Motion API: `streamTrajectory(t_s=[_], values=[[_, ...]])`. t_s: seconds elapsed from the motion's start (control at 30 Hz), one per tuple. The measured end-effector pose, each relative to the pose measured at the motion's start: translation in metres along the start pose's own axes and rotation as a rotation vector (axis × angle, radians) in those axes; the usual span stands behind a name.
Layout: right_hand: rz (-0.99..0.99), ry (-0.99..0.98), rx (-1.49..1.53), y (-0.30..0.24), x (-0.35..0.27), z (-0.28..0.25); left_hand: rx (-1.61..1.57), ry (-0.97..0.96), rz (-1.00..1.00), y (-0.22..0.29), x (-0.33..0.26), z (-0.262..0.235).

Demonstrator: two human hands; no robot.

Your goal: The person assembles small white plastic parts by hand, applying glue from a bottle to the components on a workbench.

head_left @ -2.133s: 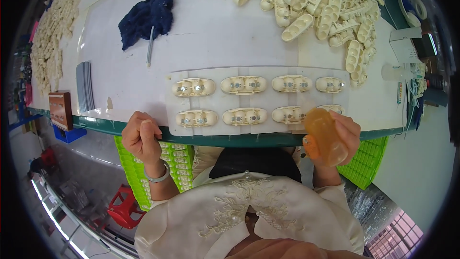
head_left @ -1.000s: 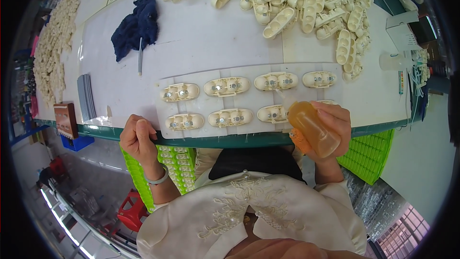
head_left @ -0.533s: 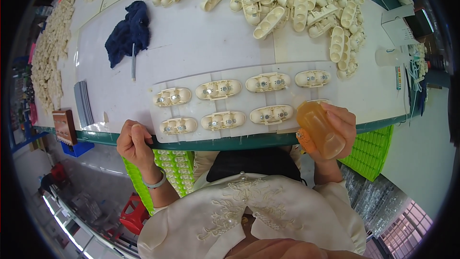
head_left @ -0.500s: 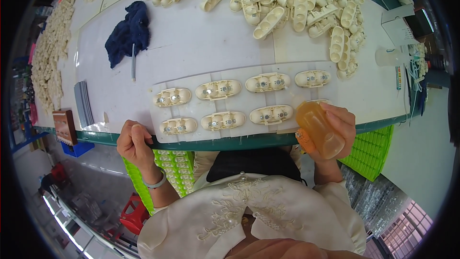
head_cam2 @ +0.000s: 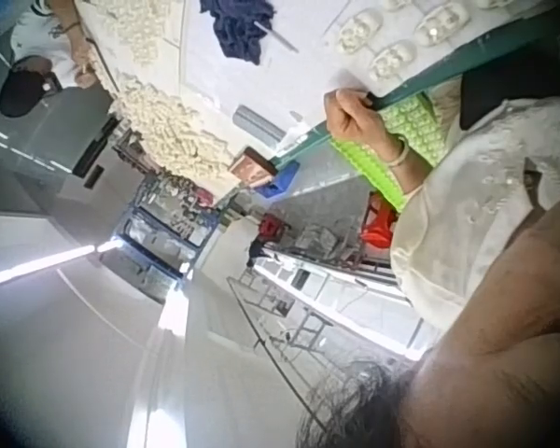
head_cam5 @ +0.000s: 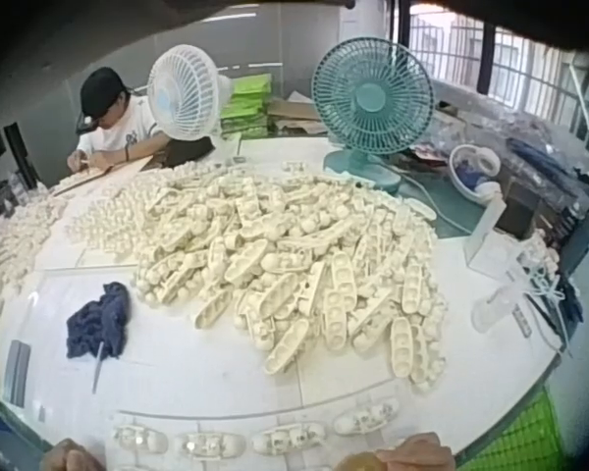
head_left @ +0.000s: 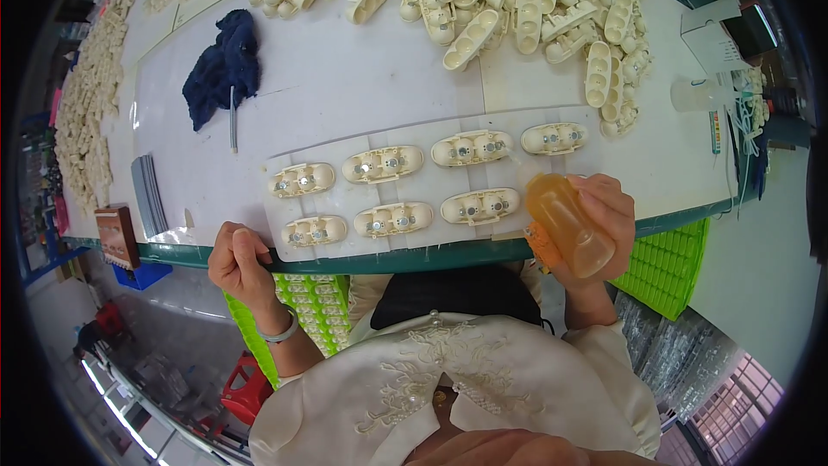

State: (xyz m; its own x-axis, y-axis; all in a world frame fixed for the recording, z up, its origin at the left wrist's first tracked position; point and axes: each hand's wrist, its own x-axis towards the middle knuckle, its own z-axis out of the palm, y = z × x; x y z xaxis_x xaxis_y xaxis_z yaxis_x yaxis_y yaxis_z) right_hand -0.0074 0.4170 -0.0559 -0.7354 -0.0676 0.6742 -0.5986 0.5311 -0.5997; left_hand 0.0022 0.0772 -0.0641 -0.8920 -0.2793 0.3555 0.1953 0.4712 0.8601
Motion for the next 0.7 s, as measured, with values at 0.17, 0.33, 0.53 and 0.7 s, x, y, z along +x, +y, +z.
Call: streamTrajectory(t_s=[0.17, 0.33, 0.53, 0.7], values=[[0.001, -0.005, 0.03, -0.002, -0.001, -0.002, -0.027, -0.004, 0.001, -0.001, 0.001, 0.001], [0.029, 0.208, 0.013, 0.003, -0.005, -0.012, -0.003, -0.009, -0.007, -0.003, 0.001, 0.0], [0.059, 0.146, -0.056, 0.008, -0.006, -0.019, 0.024, 0.004, -0.034, 0.001, 0.001, 0.0], [0.038, 0.1, -0.057, 0.011, -0.007, -0.022, 0.032, -0.002, -0.019, -0.002, 0.001, 0.002]])
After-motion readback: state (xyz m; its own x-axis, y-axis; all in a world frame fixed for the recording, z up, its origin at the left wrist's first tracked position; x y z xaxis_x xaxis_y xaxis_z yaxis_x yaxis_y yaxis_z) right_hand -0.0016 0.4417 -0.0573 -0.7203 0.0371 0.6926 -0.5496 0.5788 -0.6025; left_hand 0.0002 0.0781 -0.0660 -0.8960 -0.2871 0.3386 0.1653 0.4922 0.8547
